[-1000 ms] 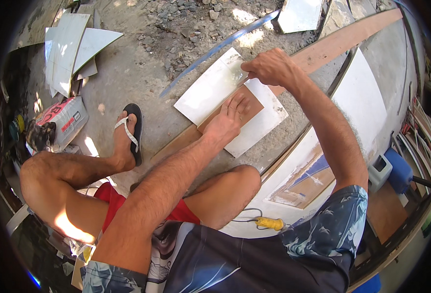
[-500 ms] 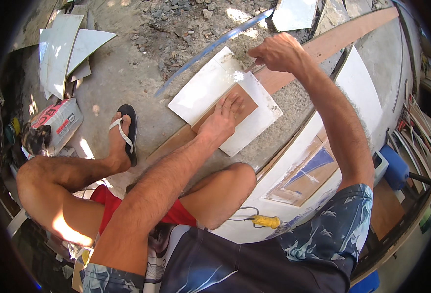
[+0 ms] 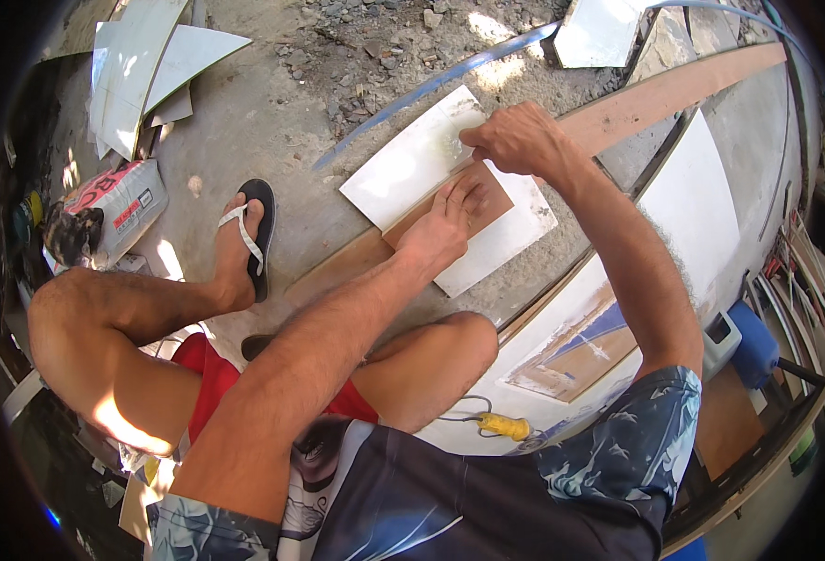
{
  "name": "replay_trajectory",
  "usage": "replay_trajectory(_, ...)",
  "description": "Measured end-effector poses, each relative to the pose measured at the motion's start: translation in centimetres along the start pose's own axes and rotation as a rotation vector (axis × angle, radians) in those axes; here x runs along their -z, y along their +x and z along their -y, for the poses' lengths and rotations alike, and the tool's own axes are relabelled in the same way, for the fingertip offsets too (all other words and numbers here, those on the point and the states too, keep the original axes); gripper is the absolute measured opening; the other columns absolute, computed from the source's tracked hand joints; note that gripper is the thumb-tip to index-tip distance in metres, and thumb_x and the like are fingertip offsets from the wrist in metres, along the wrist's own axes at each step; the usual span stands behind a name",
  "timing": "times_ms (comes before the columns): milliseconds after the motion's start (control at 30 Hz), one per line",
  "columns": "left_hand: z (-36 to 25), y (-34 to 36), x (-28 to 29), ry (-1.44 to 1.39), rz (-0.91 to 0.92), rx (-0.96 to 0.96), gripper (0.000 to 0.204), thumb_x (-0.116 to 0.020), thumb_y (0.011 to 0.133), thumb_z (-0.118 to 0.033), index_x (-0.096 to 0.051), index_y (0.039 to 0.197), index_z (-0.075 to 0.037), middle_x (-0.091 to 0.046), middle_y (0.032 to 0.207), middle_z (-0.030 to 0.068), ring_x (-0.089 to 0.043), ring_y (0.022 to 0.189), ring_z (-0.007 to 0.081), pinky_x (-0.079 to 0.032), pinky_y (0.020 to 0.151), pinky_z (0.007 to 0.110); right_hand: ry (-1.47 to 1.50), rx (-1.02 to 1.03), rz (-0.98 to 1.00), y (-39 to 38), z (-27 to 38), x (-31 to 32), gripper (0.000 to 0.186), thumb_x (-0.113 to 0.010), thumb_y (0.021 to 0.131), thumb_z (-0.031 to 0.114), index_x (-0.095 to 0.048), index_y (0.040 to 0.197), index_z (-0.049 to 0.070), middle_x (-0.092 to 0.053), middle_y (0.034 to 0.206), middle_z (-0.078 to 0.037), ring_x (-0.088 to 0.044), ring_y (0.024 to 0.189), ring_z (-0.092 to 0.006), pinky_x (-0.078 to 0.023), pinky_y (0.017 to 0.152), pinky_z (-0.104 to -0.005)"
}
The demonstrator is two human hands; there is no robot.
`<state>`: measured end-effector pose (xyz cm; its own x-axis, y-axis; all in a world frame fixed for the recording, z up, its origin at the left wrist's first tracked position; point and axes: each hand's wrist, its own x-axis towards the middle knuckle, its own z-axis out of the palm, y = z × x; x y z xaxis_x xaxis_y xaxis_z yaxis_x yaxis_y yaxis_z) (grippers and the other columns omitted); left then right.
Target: The person sits on the ground and uses a utility knife to score and snap square ceramic tiles. They repeatedly align a smaller brown tile on a larger white tile, score along the edge, and break the tile to create smaller pieces.
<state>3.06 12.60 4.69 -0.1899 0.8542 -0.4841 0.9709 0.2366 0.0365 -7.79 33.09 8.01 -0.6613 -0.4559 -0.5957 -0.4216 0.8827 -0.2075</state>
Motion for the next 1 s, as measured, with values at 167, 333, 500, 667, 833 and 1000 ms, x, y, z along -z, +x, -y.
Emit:
replay_trajectory(167, -0.4, 0.4, 0.8, -0.056, 0.165, -0.051, 0.062, -0.058, 0.107, -0.025, -0.048, 0.162, 0.0, -0.037, 0.175, 0.0192, -0.027, 0.162, 0.0482, -0.028, 0.132, 0.056, 0.092, 0.095, 0.036, 2.0, 5.6, -1.4, 0.007, -0.066, 0.09, 0.019, -0.072, 0.087, 0.018, -0.072, 0.071, -0.013, -0.075, 0.073, -0.0363, -0.057, 0.064, -0.0507)
replay_trajectory(333, -0.9, 1.4, -0.5, -0.185, 0.258, -0.151, 0.053, -0.058, 0.108, -0.025, -0.06, 0.153, 0.002, -0.048, 0.166, 0.0225, -0.035, 0.158, 0.0451, -0.033, 0.129, 0.055, 0.172, 0.185, 0.01, 3.1, 7.3, -2.1, 0.01, -0.065, 0.078, 0.016, -0.074, 0.083, 0.017, -0.069, 0.068, -0.018, -0.074, 0.072, -0.0418, -0.057, 0.065, -0.053)
replay_trajectory(500, -1.0, -0.2, -1.3, 0.018, -0.215, 0.106, 0.057, -0.055, 0.107, -0.025, -0.052, 0.159, -0.002, -0.049, 0.165, 0.0174, -0.044, 0.152, 0.0389, -0.041, 0.123, 0.055, 0.104, 0.075, 0.184, 2.9, 4.1, 0.3, 0.009, -0.072, 0.092, 0.025, -0.074, 0.088, 0.017, -0.077, 0.081, -0.014, -0.076, 0.084, -0.04, -0.058, 0.073, -0.0532)
replay_trajectory(667, -1.5, 1.3, -0.8, -0.169, 0.066, -0.024, 0.039, -0.065, 0.104, -0.021, -0.074, 0.14, -0.008, -0.062, 0.156, 0.0126, -0.058, 0.143, 0.0289, -0.047, 0.118, 0.043, 0.202, 0.2, 0.097, 4.4, 10.2, -2.1, 0.02, -0.063, 0.092, 0.014, -0.081, 0.1, 0.019, -0.08, 0.09, -0.014, -0.078, 0.09, -0.0384, -0.062, 0.078, -0.05)
replay_trajectory(833, -0.5, 0.4, 0.9, -0.073, 0.158, -0.18, 0.036, -0.07, 0.1, -0.021, -0.077, 0.135, -0.014, -0.072, 0.143, -0.0012, -0.063, 0.136, 0.0178, -0.053, 0.109, 0.036, 0.244, 0.198, 0.14, 5.1, 12.5, -2.8, 0.015, -0.067, 0.094, 0.016, -0.08, 0.102, 0.018, -0.079, 0.088, -0.014, -0.077, 0.09, -0.0404, -0.062, 0.078, -0.0506)
replay_trajectory(1000, -0.5, -0.3, 1.0, -0.06, 0.056, -0.004, 0.056, -0.062, 0.105, -0.026, -0.056, 0.157, -0.005, -0.047, 0.165, 0.0141, -0.044, 0.152, 0.0348, -0.036, 0.124, 0.055, 0.209, 0.077, 0.177, 2.8, 6.5, 0.8, 0.011, -0.075, 0.092, 0.025, -0.072, 0.092, 0.014, -0.076, 0.081, -0.015, -0.075, 0.083, -0.0406, -0.058, 0.072, -0.0529)
